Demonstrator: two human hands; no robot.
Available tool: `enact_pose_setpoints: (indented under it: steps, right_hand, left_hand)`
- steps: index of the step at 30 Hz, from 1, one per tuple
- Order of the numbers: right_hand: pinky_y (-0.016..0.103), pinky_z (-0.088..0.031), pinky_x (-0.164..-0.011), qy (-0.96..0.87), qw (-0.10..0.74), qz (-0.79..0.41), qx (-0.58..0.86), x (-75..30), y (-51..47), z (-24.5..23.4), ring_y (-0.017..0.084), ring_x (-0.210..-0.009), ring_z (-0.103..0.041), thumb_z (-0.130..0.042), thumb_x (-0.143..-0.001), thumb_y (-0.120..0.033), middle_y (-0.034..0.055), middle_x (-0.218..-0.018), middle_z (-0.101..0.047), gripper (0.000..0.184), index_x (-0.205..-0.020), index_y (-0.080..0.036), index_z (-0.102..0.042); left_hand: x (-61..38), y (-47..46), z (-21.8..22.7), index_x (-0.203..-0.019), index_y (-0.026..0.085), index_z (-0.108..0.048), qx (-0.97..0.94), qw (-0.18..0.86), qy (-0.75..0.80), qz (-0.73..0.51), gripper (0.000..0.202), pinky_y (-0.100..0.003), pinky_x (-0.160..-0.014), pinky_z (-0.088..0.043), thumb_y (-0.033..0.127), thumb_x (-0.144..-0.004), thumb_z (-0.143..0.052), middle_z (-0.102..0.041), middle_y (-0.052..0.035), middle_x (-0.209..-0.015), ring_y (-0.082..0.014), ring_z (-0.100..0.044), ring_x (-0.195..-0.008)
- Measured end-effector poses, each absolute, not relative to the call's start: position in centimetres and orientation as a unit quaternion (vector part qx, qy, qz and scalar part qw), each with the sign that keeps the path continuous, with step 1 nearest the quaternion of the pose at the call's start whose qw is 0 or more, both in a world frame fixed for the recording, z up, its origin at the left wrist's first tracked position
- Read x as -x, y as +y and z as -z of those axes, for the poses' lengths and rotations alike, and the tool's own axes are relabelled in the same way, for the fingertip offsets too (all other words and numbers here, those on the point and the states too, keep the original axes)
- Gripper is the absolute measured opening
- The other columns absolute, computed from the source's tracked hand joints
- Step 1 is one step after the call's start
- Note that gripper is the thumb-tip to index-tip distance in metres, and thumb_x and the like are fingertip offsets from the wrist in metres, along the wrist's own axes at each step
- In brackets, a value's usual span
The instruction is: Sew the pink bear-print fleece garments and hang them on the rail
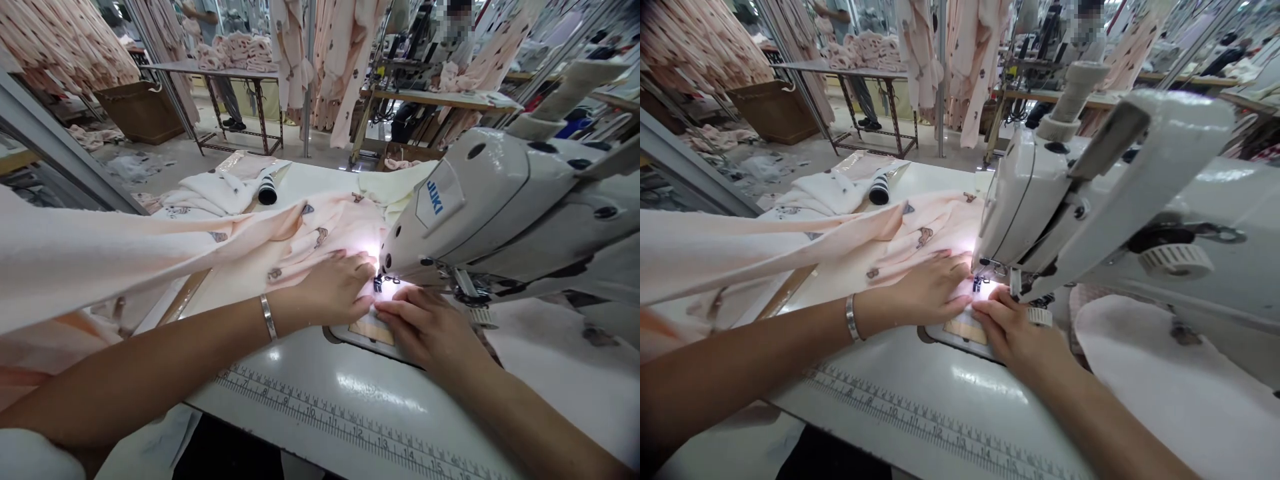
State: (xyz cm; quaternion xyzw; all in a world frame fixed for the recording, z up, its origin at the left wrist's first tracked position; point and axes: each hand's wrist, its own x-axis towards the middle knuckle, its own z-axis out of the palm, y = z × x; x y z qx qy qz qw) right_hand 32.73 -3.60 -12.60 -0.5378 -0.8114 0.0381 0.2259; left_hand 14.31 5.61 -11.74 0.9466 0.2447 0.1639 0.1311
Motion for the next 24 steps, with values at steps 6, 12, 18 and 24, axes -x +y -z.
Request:
enact_pose_setpoints:
  steps: [6,12,18,24]
  right_hand:
    - [0.031,-0.049,-0.069,-0.807,0.231,-0.082,0.537,-32.3,-4.4,12.5,0.016,-0.075,-0.06,-0.048,-0.091,-0.025,0.0027,-0.085,-0.058,0.015,-0.093,-0.025,-0.063]
    - [0.029,-0.048,-0.069,-0.801,0.24,-0.098,0.539,-32.1,-4.8,13.0,0.014,-0.075,-0.059,-0.048,-0.091,-0.026,0.0033,-0.087,-0.057,0.017,-0.096,-0.024,-0.064]
    - [0.027,-0.05,-0.065,-0.779,0.267,-0.155,0.546,-32.2,-4.7,12.7,0.015,-0.076,-0.06,-0.05,-0.09,-0.031,0.0036,-0.087,-0.061,0.019,-0.093,-0.025,-0.068]
    - [0.03,-0.054,-0.064,-0.635,0.358,-0.172,0.663,-33.4,-3.4,12.8,0.018,-0.068,-0.066,-0.031,-0.095,-0.048,0.0045,-0.076,-0.07,0.048,-0.09,-0.02,-0.07]
  left_hand:
    - [-13.8,4.3,11.8,-0.11,0.013,-0.047,-0.95,0.126,0.25,-0.139,0.027,-0.048,-0.11,-0.026,0.025,-0.086,-0.045,-0.046,-0.0146,-0.132,-0.0273,-0.04,-0.126]
    - [-13.5,4.2,11.2,-0.106,0.013,-0.053,-0.952,0.126,0.241,-0.142,0.023,-0.048,-0.106,-0.03,0.025,-0.093,-0.038,-0.054,-0.0118,-0.121,-0.024,-0.047,-0.117]
    - [-13.7,4.9,12.0,-0.082,0.014,-0.065,-0.974,0.078,0.128,-0.167,0.024,-0.03,-0.083,-0.044,0.016,-0.091,-0.043,-0.061,-0.0068,-0.096,-0.0169,-0.052,-0.088]
    - [-13.8,5.0,12.3,-0.079,0.015,-0.067,-0.971,0.08,0.131,-0.183,0.027,-0.026,-0.078,-0.045,0.02,-0.094,-0.045,-0.062,-0.0051,-0.09,-0.0139,-0.052,-0.083]
